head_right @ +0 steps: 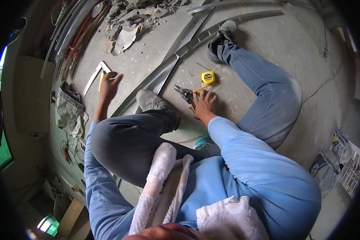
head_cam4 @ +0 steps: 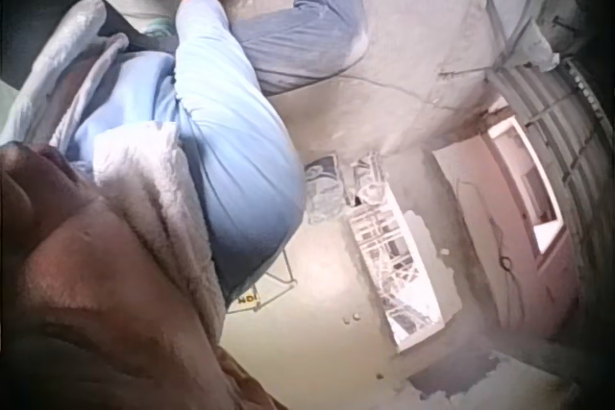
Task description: The person sits on the floor and uses tin snips to cut notches into a long metal strip. They measure and mark the strip with a tape measure and pencil, then cut along the marks to create evenly spaced notches.
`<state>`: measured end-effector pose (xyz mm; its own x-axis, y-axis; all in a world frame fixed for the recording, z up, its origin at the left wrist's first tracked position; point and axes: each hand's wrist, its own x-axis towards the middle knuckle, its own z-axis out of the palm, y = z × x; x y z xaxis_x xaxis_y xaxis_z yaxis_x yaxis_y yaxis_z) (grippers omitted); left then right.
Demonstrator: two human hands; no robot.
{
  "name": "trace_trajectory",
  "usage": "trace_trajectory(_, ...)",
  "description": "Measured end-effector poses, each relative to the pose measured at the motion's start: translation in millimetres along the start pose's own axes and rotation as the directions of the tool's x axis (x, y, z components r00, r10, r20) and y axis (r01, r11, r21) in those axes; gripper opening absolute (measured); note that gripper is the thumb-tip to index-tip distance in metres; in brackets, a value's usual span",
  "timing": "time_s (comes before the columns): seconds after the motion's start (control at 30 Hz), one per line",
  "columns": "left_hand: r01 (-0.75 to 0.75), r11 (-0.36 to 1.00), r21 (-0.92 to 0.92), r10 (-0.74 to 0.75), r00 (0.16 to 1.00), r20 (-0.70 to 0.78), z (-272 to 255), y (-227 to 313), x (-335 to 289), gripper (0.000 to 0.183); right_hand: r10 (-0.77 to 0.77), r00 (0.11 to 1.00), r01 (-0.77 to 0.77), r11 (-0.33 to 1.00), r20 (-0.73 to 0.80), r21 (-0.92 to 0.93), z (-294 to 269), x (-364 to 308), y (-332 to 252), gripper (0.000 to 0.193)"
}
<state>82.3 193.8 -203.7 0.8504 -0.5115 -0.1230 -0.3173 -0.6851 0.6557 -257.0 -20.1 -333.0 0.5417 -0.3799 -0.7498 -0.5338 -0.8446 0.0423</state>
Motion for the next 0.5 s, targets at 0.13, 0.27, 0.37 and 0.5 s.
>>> trace_trajectory(0.13,-0.158,0.959,0.235,0.102,0.967,0.234,95.5,-3.2,34.6,0.058,-0.039,0.999,0.038,0.991,0.005,0.125,-2.0,-3.3,-0.6,0.139)
trace_trajectory(0.27,-0.214,0.939,0.269,0.093,0.911,0.401,176.8,-13.9,43.2,0.064,0.007,0.999,-0.023,0.893,0.037,0.449,-10.9,-2.5,13.3,0.125)
trace_trajectory(0.37,-0.213,0.939,0.271,0.103,0.924,0.369,209.1,-27.4,33.3,0.067,-0.072,0.997,0.076,0.915,-0.025,0.397,-15.0,-2.7,14.0,0.103)
trace_trajectory(0.5,-0.176,0.953,0.246,0.101,0.952,0.289,219.4,-39.8,28.5,0.071,0.124,0.976,-0.052,0.932,-0.180,0.360,11.2,-17.7,-5.2,0.075)
